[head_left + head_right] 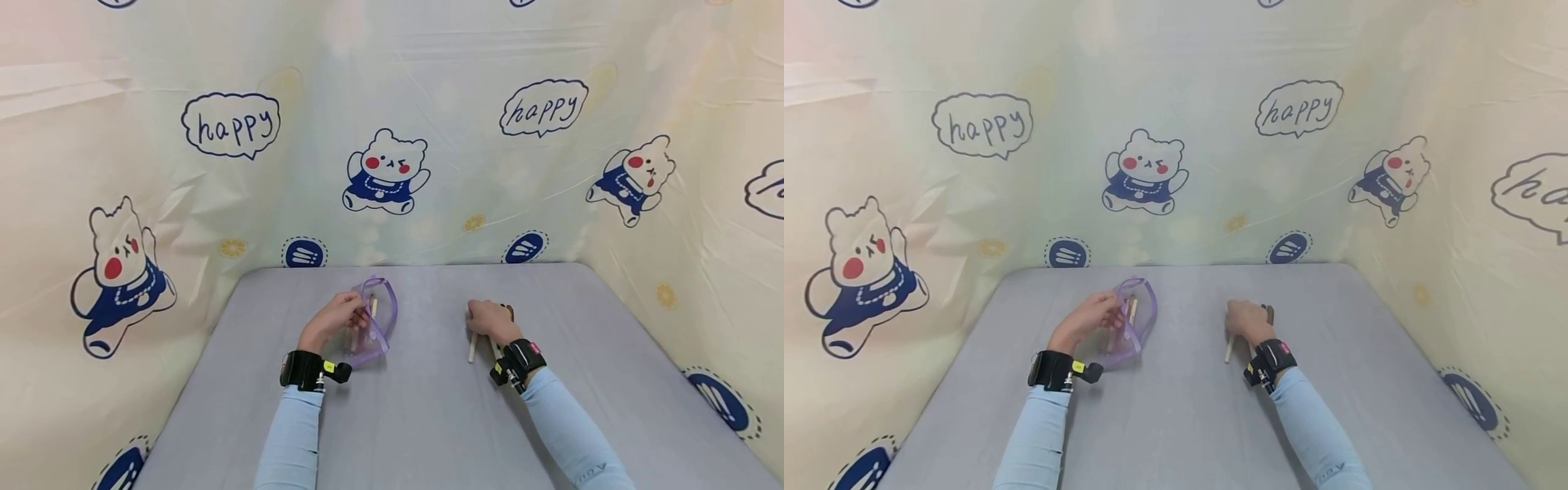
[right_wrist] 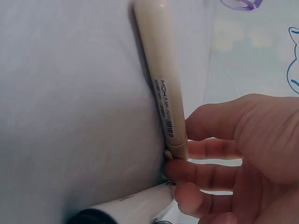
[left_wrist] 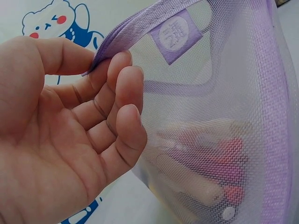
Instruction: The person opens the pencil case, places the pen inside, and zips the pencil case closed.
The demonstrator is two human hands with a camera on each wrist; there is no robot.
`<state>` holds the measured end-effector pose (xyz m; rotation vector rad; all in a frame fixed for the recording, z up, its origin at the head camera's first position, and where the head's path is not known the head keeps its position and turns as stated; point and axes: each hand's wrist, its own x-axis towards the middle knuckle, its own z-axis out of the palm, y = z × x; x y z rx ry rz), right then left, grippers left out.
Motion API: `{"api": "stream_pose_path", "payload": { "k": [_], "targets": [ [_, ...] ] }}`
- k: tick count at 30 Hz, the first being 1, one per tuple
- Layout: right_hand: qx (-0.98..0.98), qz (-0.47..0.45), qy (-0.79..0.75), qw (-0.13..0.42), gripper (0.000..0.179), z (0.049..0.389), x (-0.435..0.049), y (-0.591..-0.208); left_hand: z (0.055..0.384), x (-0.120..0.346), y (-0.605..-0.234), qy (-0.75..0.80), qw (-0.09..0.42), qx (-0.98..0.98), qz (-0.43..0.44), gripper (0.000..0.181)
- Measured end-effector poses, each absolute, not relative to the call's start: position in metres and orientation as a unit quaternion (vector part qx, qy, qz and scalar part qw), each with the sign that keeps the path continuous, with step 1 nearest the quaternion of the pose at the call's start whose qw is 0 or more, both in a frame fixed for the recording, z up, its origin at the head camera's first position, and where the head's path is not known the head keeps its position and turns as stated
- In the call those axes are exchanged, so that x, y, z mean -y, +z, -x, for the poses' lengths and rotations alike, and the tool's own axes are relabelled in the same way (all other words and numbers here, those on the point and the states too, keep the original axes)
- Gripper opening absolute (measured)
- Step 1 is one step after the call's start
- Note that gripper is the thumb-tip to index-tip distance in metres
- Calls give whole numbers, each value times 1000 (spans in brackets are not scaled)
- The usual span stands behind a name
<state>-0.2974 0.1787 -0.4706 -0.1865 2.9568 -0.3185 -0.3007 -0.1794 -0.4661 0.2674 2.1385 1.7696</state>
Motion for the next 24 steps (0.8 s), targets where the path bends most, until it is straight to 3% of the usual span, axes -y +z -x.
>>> {"api": "stream_pose_path", "payload": {
  "k": [24],
  "targets": [
    [-978, 75, -172, 91, 15, 311, -171, -461, 300, 180, -465, 625, 172, -755, -98, 24]
  ]
}}
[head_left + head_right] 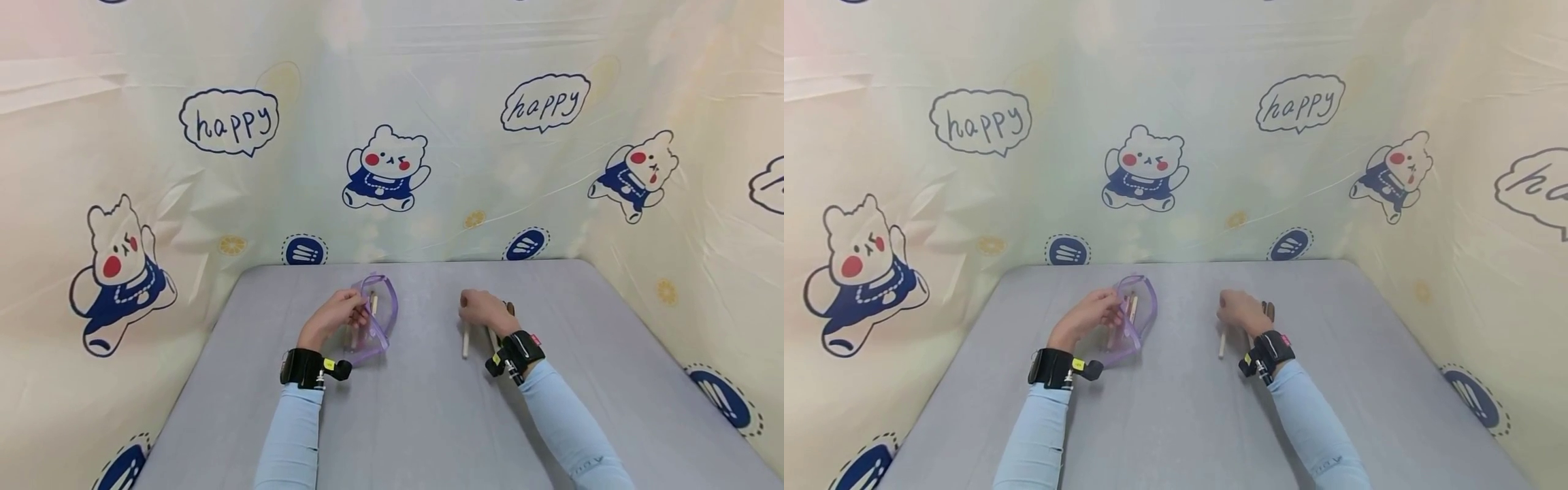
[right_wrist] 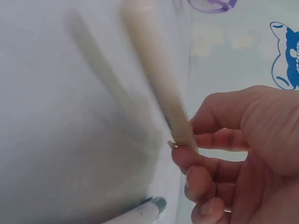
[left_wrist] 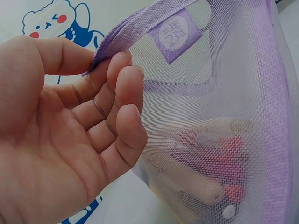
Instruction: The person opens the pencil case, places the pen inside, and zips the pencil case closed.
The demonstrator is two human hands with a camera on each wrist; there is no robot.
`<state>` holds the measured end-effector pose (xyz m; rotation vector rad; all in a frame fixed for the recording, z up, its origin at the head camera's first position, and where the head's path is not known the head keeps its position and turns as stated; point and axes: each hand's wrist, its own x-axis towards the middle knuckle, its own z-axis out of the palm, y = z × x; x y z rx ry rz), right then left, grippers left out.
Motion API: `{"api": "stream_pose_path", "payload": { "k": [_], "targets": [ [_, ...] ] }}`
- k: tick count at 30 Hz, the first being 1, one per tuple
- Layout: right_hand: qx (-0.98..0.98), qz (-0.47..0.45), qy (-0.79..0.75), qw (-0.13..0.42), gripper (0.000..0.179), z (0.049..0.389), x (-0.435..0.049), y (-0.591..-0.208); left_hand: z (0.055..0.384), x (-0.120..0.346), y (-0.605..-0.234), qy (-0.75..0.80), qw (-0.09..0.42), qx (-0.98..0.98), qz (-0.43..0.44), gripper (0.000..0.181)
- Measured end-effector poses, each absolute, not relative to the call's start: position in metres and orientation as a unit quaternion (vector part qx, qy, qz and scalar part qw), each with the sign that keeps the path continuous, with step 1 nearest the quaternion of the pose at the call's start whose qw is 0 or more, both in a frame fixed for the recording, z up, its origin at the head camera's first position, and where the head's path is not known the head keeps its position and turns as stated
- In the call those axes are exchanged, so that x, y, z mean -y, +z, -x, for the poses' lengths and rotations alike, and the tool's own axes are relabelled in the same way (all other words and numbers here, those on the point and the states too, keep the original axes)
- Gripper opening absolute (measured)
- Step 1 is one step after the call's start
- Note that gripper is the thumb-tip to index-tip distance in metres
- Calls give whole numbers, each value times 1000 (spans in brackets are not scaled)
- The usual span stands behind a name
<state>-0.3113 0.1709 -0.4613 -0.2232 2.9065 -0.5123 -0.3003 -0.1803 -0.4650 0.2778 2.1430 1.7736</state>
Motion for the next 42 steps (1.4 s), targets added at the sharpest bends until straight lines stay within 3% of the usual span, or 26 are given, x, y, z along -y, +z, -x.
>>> {"api": "stream_pose_path", "payload": {
  "k": [8, 32, 42],
  "targets": [
    [-979, 82, -149, 116, 12, 311, -158, -467, 300, 182, -468, 626, 171, -755, -94, 25],
    [-985, 55, -120, 114, 7, 309, -148, -467, 300, 182, -461, 626, 173, -754, -96, 24],
    [-975, 78, -175, 111, 9, 317, -135, -460, 298, 184, -460, 629, 176, -751, -96, 24]
  ]
}}
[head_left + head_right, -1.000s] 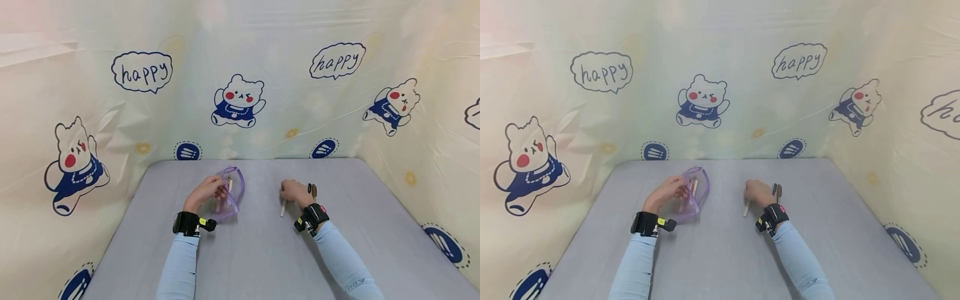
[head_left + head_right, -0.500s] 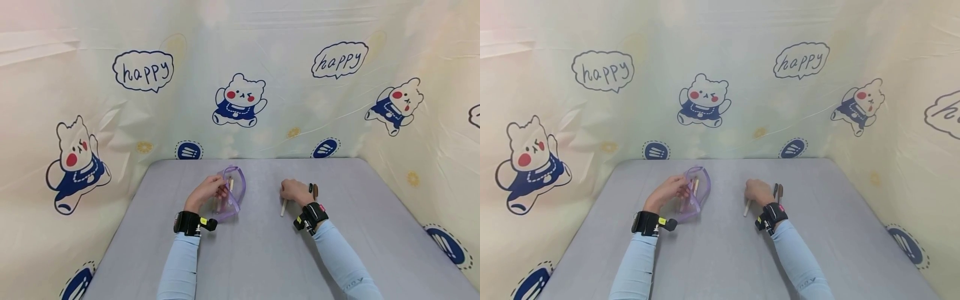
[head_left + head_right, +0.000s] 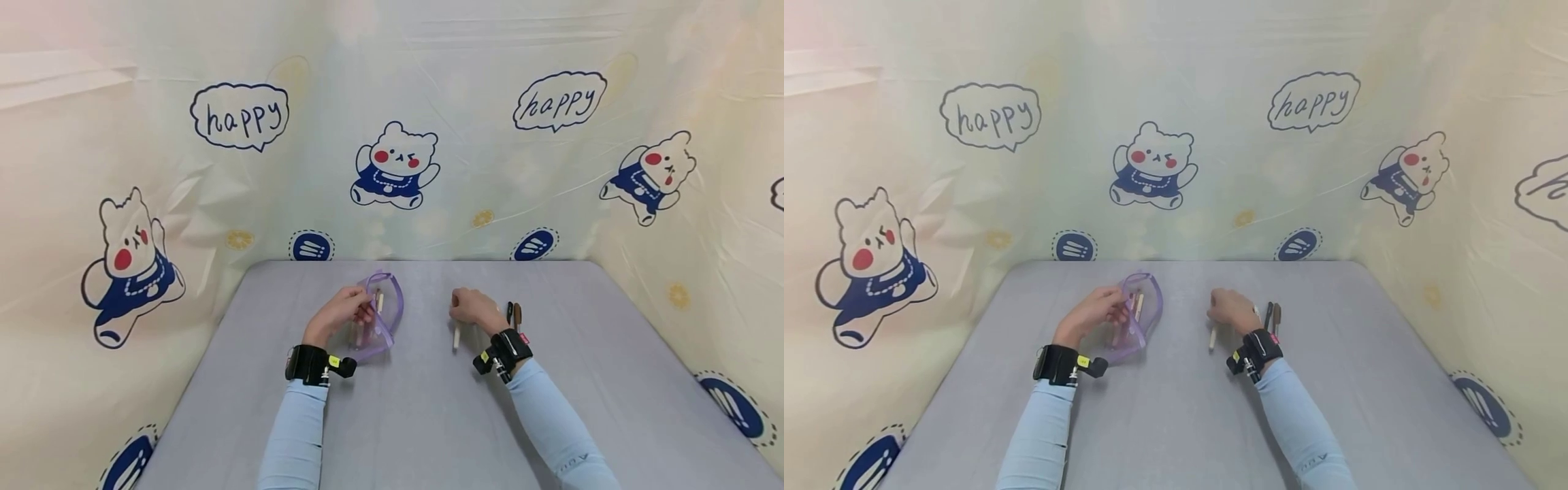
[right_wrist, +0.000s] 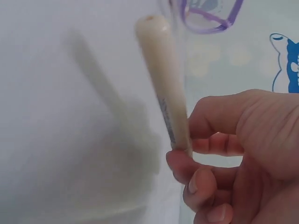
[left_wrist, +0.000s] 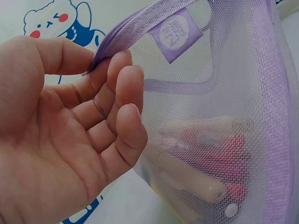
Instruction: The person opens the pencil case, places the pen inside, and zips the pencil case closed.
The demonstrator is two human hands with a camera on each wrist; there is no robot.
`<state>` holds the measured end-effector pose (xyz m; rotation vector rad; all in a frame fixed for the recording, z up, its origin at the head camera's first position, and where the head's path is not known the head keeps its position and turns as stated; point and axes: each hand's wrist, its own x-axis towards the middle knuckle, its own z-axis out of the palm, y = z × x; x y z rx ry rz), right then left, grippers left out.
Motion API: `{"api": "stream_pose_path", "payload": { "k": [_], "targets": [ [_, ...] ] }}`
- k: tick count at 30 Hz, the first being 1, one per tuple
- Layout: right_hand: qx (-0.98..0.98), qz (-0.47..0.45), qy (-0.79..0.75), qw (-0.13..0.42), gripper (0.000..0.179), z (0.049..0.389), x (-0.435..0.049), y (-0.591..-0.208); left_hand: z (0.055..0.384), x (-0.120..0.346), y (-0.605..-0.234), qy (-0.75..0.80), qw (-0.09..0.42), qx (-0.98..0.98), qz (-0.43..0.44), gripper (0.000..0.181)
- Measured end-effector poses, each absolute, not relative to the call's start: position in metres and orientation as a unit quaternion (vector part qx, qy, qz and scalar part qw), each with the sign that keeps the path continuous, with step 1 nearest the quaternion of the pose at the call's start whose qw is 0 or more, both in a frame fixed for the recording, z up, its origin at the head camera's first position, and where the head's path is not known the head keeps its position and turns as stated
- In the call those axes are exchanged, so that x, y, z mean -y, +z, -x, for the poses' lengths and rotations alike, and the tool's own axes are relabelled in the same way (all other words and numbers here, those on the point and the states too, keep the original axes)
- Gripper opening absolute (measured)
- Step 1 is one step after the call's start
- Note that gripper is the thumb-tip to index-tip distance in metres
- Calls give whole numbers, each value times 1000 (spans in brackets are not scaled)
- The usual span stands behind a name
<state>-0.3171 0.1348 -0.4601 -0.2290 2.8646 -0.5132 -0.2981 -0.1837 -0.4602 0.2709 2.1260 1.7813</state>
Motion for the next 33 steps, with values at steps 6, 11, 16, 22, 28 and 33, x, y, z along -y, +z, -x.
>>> {"api": "stream_pose_path", "payload": {
  "k": [6, 11, 16, 22, 28, 33],
  "targets": [
    [-957, 93, -243, 125, 8, 322, -123, -449, 298, 184, -459, 631, 173, -750, -95, 24],
    [-941, 104, -302, 114, 9, 324, -117, -445, 298, 185, -460, 631, 174, -750, -96, 23],
    [-927, 113, -344, 99, 10, 327, -107, -441, 298, 184, -462, 631, 180, -750, -86, 24],
    [-923, 116, -358, 85, 9, 330, -88, -436, 299, 182, -462, 628, 180, -752, -92, 24],
    [-919, 120, -372, 55, 9, 334, -67, -433, 299, 182, -461, 626, 179, -753, -92, 24],
    [-912, 128, -387, 39, 10, 335, -53, -433, 300, 181, -462, 630, 180, -751, -83, 24]
  ]
}}
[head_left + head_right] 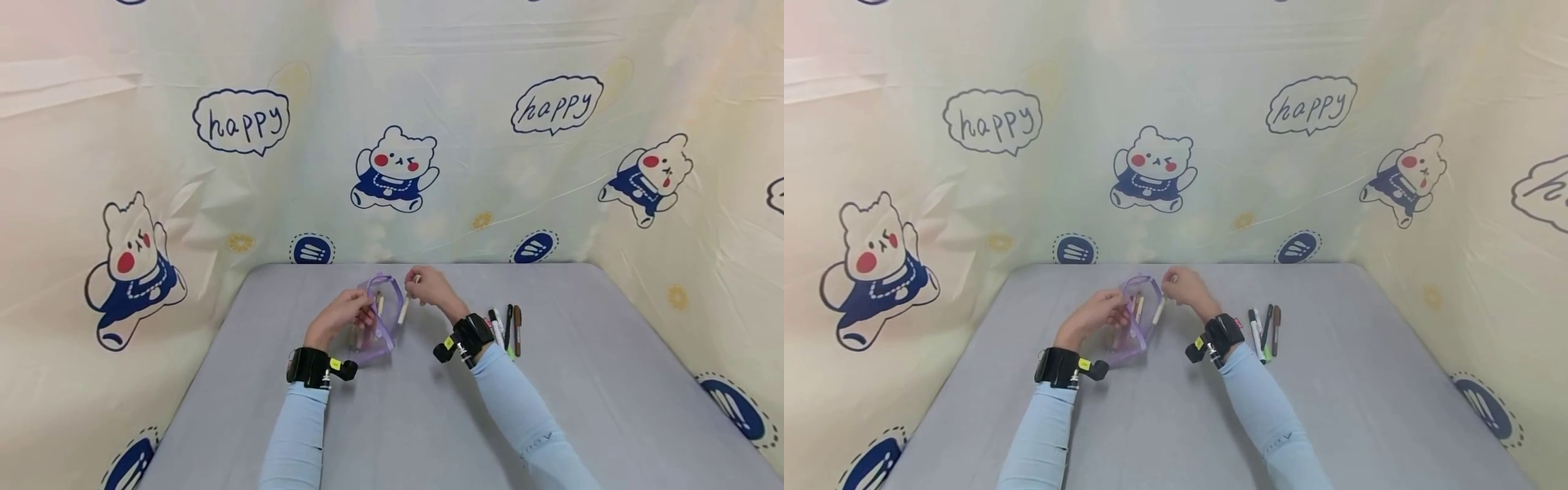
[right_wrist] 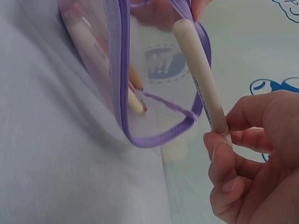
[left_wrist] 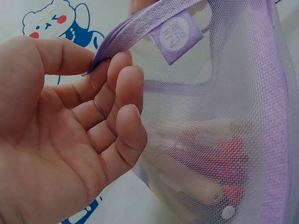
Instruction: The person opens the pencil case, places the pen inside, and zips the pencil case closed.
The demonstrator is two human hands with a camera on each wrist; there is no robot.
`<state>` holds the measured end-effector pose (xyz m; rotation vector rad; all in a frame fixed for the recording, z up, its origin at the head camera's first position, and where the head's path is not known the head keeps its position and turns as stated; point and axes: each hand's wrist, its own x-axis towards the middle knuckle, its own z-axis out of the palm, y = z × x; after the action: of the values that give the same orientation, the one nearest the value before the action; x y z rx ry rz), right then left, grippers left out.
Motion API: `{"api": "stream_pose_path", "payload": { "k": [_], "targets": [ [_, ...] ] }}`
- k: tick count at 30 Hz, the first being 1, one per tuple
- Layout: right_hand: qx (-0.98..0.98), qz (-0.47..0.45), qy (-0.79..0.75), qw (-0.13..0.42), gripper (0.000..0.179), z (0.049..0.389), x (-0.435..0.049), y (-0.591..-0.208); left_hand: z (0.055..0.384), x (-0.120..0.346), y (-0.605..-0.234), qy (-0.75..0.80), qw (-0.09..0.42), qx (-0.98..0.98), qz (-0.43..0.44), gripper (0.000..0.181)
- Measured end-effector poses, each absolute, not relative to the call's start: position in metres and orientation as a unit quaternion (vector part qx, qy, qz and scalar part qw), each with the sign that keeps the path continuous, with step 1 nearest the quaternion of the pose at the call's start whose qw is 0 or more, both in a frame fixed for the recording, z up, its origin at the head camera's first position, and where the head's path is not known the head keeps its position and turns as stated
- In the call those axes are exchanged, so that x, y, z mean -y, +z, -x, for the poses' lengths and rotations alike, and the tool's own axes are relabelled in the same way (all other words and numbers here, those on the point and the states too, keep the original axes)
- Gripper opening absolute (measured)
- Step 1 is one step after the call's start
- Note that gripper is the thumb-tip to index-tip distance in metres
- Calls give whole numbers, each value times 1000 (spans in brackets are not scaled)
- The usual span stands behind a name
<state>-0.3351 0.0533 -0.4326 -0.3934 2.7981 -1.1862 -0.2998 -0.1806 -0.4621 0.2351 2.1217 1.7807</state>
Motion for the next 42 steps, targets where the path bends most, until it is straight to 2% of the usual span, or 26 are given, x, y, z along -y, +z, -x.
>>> {"api": "stream_pose_path", "payload": {
  "k": [13, 18, 26, 34, 42],
  "targets": [
    [-925, 170, -338, 14, 10, 328, -21, -440, 300, 181, -464, 636, 172, -748, -82, 23],
    [-932, 147, -330, 6, 13, 326, -17, -437, 298, 181, -463, 637, 173, -746, -89, 22],
    [-933, 160, -323, 15, 15, 327, -13, -442, 298, 180, -462, 634, 172, -748, -89, 22],
    [-907, 205, -361, 72, 37, 323, -10, -441, 297, 181, -458, 629, 163, -755, -88, 23],
    [-909, 193, -363, 73, 32, 323, -23, -438, 298, 182, -459, 629, 164, -755, -85, 23]
  ]
}}
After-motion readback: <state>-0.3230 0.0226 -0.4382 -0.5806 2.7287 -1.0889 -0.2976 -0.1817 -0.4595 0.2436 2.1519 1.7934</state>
